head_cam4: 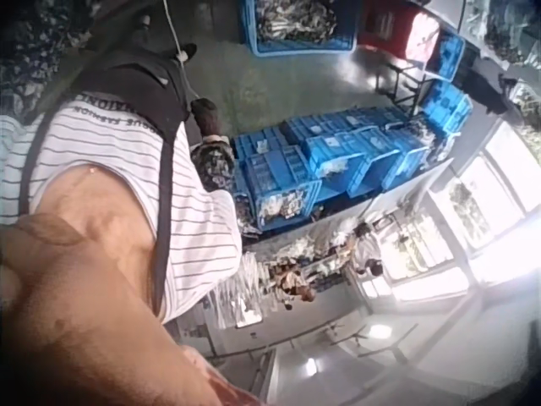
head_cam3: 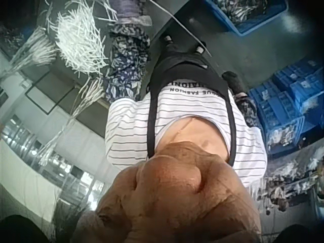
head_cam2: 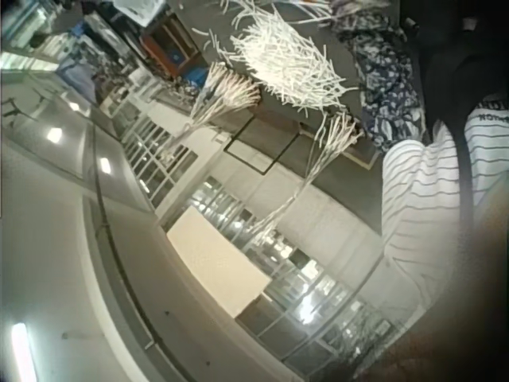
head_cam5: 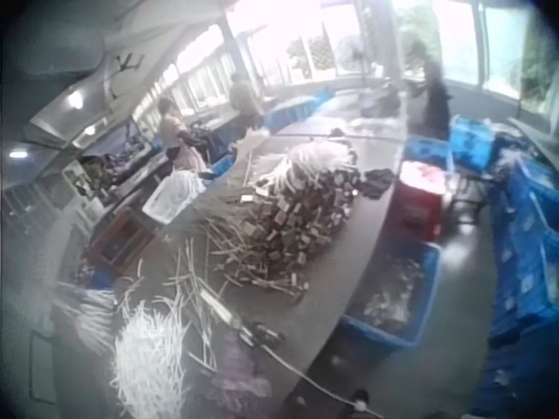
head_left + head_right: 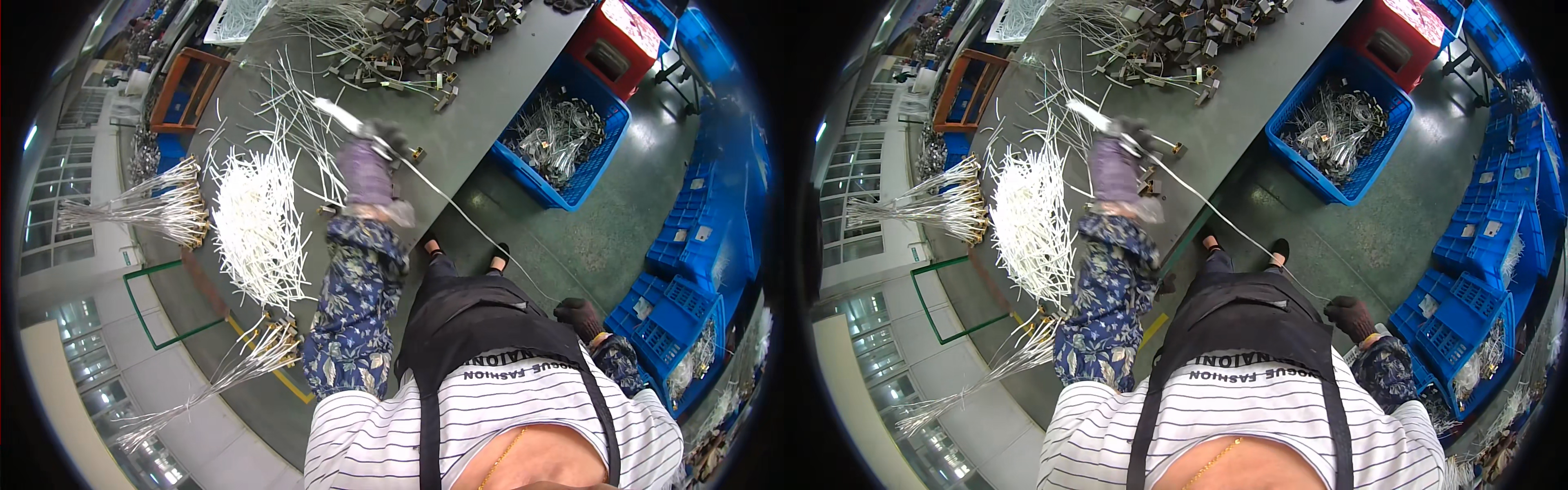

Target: Sorting and preparing bundles of electrical wire harnesses on an industrial workbench.

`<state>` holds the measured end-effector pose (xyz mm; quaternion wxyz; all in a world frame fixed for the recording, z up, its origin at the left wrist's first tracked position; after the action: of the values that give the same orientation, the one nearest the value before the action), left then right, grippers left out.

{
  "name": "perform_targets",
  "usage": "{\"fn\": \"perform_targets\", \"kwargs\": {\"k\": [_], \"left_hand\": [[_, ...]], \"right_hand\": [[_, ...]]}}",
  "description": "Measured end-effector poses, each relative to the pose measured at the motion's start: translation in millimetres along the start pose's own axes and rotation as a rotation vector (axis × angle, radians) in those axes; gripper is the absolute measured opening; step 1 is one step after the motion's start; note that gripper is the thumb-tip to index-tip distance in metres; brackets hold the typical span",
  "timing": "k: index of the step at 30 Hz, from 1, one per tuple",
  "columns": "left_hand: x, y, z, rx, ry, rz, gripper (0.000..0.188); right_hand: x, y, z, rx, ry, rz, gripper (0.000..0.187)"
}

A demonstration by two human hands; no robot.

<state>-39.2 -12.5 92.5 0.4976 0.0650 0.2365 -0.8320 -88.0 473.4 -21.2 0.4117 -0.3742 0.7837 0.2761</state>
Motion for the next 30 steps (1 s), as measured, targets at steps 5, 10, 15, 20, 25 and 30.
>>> {"fn": "perform_targets", "kwargs": {"k": [5,10,15,20,25,30], "left_hand": [[-51,-6,-74,0.167,0.169,-0.434,0.03],[5,67,3,0.049,-0.049,0.154,0.017],[-13,63,-19,0.726,0.15,0.062,0.025],[6,78,-11,0.854,0.202,0.035,0.024],[23,96,26,0.414,0.132,0.015,0.025],[11,69,-11,-0.043,0.234,-0.114,0.027]], "right_hand": [[14,-21,-30,0.02,0.055,-0.041,0.02],[38,-44,-81,0.013,0.104,-0.036,0.019],[62,-136,-233,0.114,0.523,-0.2,0.045],[71,-176,-332,-0.309,0.743,-0.115,0.065],[150,-142,-407,-0.619,0.882,0.358,0.053],[166,-139,-388,-0.733,0.704,0.322,0.034]]}}
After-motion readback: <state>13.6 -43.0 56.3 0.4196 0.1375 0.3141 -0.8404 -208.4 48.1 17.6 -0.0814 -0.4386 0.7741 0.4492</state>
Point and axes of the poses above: each hand's wrist, its own x-axis towards the middle knuckle, its own y-axis out of the back of the hand, z = x × y, the point moved 1 cm from there along x, towards the middle knuckle, and after that the axes turned 7 degrees about x, right-handed, at the moved point
